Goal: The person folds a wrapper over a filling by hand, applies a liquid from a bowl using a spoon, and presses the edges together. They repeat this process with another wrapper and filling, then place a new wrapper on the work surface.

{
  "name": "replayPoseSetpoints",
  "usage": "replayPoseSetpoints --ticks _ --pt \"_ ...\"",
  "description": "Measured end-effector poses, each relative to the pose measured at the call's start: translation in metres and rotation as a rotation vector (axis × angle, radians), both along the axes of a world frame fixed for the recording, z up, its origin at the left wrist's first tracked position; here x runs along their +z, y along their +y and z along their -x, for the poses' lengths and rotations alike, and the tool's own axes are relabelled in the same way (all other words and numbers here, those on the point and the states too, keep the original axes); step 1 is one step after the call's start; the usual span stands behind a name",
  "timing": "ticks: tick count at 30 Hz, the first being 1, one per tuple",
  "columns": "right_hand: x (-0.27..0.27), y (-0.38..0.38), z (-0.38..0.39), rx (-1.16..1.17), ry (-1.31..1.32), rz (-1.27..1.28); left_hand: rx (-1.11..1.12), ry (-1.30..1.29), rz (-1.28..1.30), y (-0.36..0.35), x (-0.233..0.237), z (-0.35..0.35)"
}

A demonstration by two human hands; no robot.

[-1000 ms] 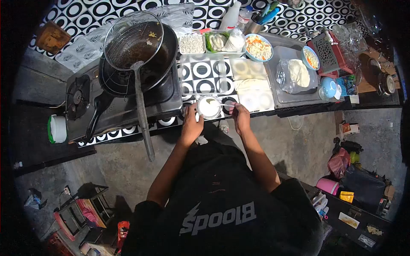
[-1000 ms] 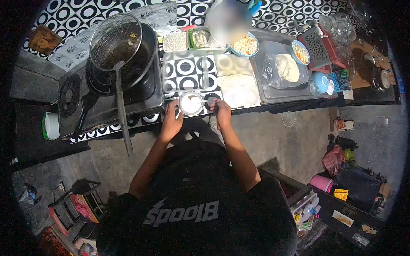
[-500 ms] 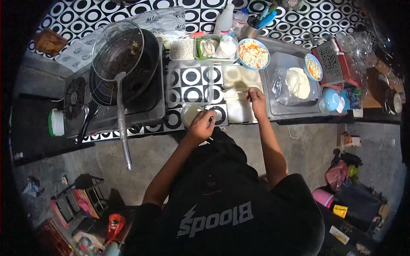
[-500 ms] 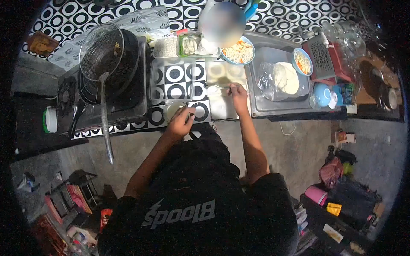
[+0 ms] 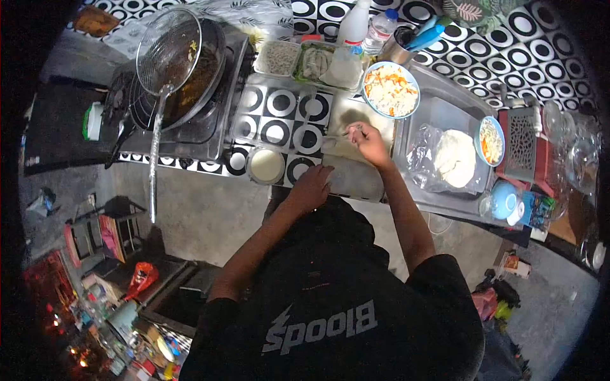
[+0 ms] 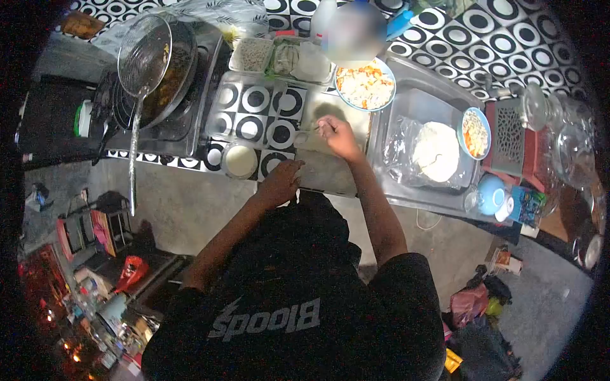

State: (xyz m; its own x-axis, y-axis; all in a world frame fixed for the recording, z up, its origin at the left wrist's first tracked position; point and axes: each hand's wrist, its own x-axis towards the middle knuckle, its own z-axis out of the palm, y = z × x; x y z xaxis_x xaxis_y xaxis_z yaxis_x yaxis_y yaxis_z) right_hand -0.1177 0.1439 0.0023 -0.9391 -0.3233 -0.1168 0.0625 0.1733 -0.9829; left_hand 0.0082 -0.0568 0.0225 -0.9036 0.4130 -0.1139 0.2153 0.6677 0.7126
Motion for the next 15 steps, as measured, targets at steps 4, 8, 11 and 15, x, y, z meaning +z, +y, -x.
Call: replayPoseSetpoints --ticks 4,8,11,15 --pt "-0.01 0.005 0.016 -0.022 0.125 -0.179 0.072 0.0 0.11 0.023 -0.001 -0.002" --pt "-0.01 0.011 0.026 0.07 0.105 -0.179 0.121 -0.059 0.151 0.04 0.008 0.01" --pt "-0.022 0.011 0.029 0.211 0.134 -0.33 0.148 -0.091 0.226 0.048 -0.008 0.01" --pt "-0.024 0.008 0.04 0.077 0.158 -0.278 0.23 0.071 0.278 0.049 -0.018 0.008"
